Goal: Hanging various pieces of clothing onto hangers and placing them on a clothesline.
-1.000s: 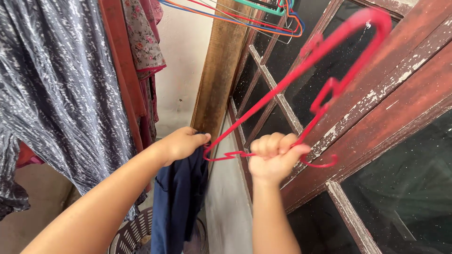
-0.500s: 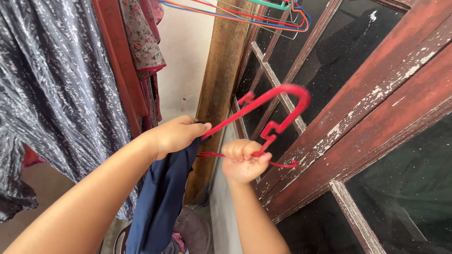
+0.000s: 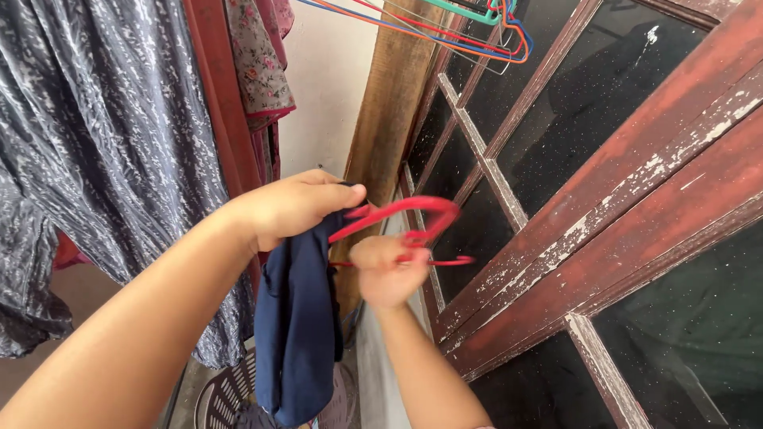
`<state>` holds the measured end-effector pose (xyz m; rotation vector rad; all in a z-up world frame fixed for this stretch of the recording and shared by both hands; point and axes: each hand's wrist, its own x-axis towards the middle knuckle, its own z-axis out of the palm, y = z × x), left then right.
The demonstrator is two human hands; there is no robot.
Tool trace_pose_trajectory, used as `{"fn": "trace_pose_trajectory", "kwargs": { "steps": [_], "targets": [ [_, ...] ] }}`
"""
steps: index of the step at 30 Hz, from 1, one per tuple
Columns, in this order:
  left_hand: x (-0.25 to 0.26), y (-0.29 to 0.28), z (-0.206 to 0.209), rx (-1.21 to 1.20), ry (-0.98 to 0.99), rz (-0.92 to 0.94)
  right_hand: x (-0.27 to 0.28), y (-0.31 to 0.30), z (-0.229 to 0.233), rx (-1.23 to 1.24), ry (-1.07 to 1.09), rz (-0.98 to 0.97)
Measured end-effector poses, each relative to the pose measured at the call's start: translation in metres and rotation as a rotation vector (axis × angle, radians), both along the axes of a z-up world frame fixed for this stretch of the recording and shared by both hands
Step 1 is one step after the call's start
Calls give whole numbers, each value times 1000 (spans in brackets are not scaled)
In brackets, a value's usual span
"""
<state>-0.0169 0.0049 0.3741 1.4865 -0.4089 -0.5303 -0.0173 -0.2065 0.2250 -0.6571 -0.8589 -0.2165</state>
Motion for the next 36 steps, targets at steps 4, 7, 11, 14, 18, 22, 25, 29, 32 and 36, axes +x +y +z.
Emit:
{"fn": "trace_pose_trajectory", "kwargs": {
  "steps": [4,7,11,14,18,22,25,29,32,36],
  "targets": [
    [-6,20,12,-46,-31,-26,42,-32,-62,-261,130,-200],
    [7,42,-15,17,-43,81,59,-83,-53,-464,278,-461],
    [15,60,-58,181,-165,273,48,-118,-15,-593,287,-342],
    [11,62,-77,44,-57,377,50,-120,-7,-688,413,-322],
    [5,69,-96,-139,96,448,41,-121,7,-647,496,-277],
    [3,66,-115,-289,122,484,34,-113,-2,-883,414,-330],
    [7,62,-135,-331,88,569,33,-117,-10,-942,506,-191],
    [25,67,-161,-287,-60,703,22,-111,2,-1155,525,-217],
    [30,67,-165,-284,-80,762,22,-114,3,-1145,600,-134],
    [33,62,-173,-435,-118,729,24,-126,-5,-1071,604,-70]
  ]
}}
